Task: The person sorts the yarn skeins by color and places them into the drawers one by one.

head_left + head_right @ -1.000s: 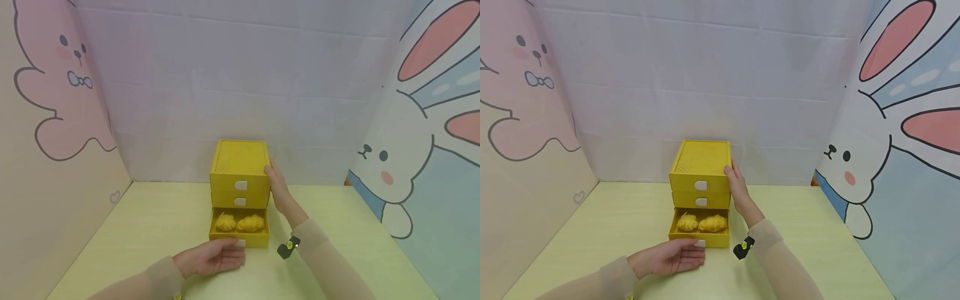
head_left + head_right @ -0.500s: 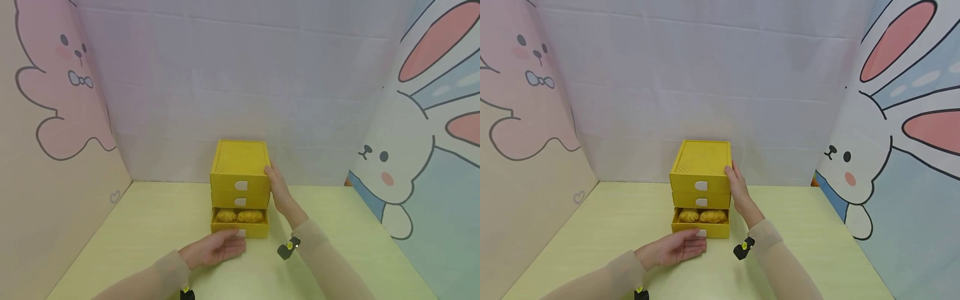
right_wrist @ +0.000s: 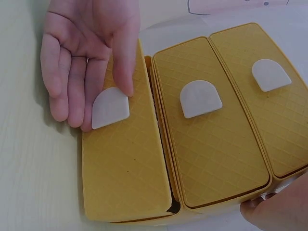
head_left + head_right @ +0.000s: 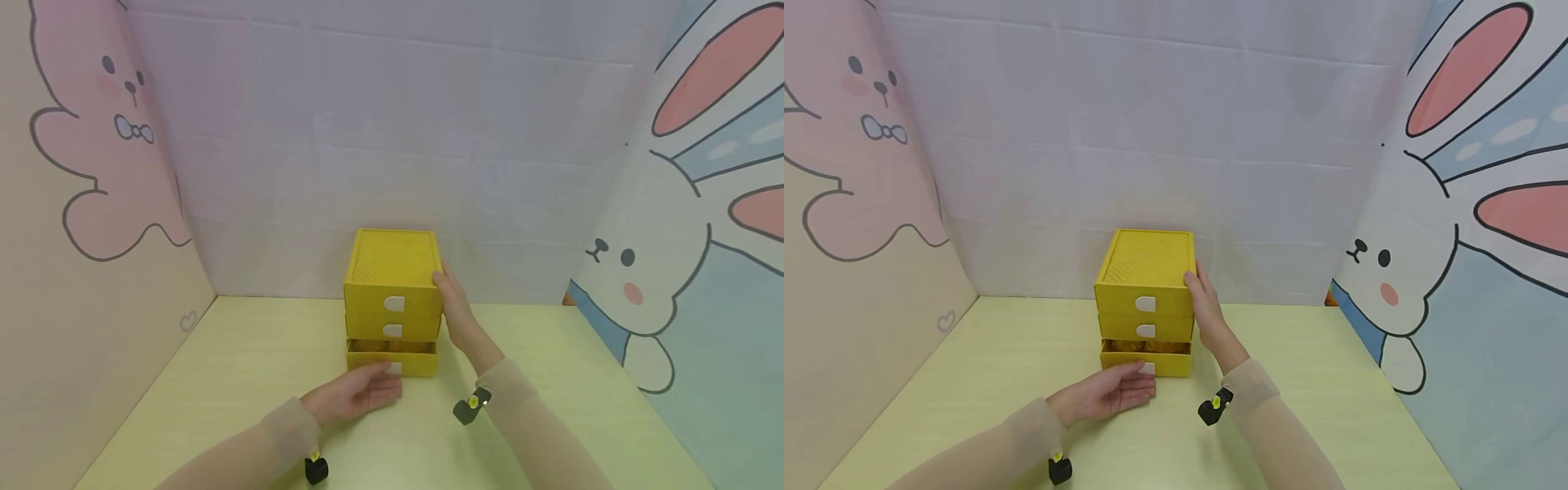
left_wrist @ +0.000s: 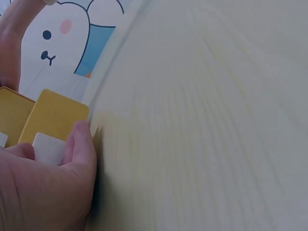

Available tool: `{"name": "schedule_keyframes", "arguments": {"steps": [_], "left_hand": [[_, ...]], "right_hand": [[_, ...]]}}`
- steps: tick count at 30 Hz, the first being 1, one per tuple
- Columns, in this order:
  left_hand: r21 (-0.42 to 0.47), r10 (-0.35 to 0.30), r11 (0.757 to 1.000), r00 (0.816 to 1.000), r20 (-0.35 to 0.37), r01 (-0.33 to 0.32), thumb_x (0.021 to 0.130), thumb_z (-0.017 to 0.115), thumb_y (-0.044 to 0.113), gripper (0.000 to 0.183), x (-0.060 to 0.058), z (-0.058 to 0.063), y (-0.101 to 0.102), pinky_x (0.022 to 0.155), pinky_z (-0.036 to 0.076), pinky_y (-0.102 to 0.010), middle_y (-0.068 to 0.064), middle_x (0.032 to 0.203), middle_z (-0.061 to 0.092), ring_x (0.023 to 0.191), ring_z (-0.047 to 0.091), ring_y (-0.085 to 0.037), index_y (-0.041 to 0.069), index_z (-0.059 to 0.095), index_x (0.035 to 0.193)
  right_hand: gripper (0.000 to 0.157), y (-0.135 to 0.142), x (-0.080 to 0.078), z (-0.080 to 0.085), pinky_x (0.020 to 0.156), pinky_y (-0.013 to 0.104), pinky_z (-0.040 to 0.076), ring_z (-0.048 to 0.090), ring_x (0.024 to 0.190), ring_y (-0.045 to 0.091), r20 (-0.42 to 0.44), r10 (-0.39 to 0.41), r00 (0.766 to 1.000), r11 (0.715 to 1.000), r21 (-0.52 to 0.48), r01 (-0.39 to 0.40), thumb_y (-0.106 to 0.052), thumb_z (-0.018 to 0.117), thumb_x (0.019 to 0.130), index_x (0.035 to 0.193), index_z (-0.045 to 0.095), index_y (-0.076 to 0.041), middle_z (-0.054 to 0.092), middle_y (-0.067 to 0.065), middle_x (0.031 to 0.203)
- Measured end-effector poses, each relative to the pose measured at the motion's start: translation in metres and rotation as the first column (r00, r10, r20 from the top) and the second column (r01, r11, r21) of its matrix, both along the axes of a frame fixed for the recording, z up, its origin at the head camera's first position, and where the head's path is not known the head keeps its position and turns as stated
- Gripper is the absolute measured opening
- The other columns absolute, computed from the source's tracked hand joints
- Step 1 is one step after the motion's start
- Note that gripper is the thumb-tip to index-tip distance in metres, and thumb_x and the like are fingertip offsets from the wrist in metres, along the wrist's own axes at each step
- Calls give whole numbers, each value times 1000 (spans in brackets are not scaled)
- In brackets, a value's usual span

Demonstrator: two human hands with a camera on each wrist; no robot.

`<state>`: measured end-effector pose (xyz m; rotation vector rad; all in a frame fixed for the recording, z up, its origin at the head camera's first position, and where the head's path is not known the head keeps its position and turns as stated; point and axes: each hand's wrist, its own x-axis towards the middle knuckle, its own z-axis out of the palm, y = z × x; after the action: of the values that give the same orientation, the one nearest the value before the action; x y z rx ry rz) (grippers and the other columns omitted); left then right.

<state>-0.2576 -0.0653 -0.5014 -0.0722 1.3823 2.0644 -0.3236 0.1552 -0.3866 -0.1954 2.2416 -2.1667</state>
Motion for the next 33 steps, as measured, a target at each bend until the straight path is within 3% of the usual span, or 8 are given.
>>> {"name": "schedule_keyframes", "arguments": {"steps": [17,25,33], "left_hand": [[1,42,999,999,-18,-42,102,54,32,56,-20,-1,2,103,47,-43,-30,133,53,122,55,-40,-13,47,135],[12,50,999,999,-14,-50,102,53,29,56,-25,1,2,103,46,-45,-31,134,52,124,54,-42,-13,43,137],[-1,59,998,998,-16,-59,102,53,29,55,-27,0,1,103,47,-45,-31,136,51,123,55,-41,-13,43,137]], "right_hand": [[65,-1,0,3,120,53,12,4,149,18,-12,17,1000,1000,-11,-17,-47,38,102,158,11,-29,8,-8,163],[64,-2,-3,2,120,50,9,5,149,15,-11,7,1000,1000,-7,-7,-51,38,102,158,12,-32,10,-11,162],[67,-5,-5,1,120,51,9,3,150,17,-23,17,1000,1000,-7,-17,-50,38,102,159,11,-27,9,-9,163]]}}
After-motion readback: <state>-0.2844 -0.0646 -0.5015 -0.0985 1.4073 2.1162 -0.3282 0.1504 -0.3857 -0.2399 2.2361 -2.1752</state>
